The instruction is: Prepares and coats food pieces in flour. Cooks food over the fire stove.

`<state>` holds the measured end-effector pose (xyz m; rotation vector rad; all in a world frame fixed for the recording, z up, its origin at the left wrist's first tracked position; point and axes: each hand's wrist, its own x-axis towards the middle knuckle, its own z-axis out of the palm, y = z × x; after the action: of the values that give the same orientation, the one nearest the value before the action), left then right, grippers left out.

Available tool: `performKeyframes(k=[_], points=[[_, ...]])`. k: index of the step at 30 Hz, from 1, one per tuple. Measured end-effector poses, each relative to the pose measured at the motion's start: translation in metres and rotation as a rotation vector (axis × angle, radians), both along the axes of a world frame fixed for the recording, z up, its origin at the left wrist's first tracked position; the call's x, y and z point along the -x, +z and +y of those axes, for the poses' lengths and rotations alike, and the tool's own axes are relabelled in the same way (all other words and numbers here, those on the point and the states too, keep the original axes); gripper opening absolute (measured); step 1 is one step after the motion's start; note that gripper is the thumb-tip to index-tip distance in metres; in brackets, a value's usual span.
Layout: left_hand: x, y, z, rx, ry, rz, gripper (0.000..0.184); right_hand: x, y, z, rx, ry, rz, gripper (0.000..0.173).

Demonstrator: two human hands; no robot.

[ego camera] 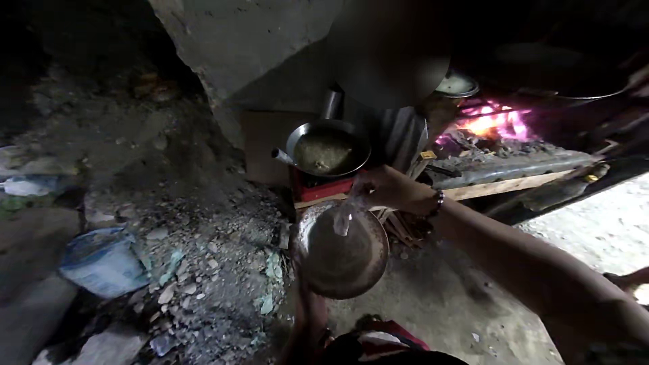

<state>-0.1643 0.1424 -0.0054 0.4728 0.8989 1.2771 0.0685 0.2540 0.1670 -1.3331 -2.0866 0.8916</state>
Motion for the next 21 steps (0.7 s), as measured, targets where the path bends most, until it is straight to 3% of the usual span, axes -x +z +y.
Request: performKeyframes(k=[5,8,12,21], points=[[0.019,-0.007,0.020,-0.130,-0.001,0.066,0.057,0.010,0.031,0.054,0.063,-0.119,0.013,0.012],[0.029,-0.017,0.023,-0.190,0.020,0.019,0.068,0.012,0.036,0.099,0.012,-0.176,-0.037,0.012],[0.040,-0.017,0.025,0.062,0.165,-0.054,0.060,0.011,0.031,0.154,0.053,-0.244,-0.026,0.016],[0.065,-0.015,0.023,0.135,0.297,0.010,0.053,0.021,0.003,0.220,0.075,-0.270,-0.076,0.018]])
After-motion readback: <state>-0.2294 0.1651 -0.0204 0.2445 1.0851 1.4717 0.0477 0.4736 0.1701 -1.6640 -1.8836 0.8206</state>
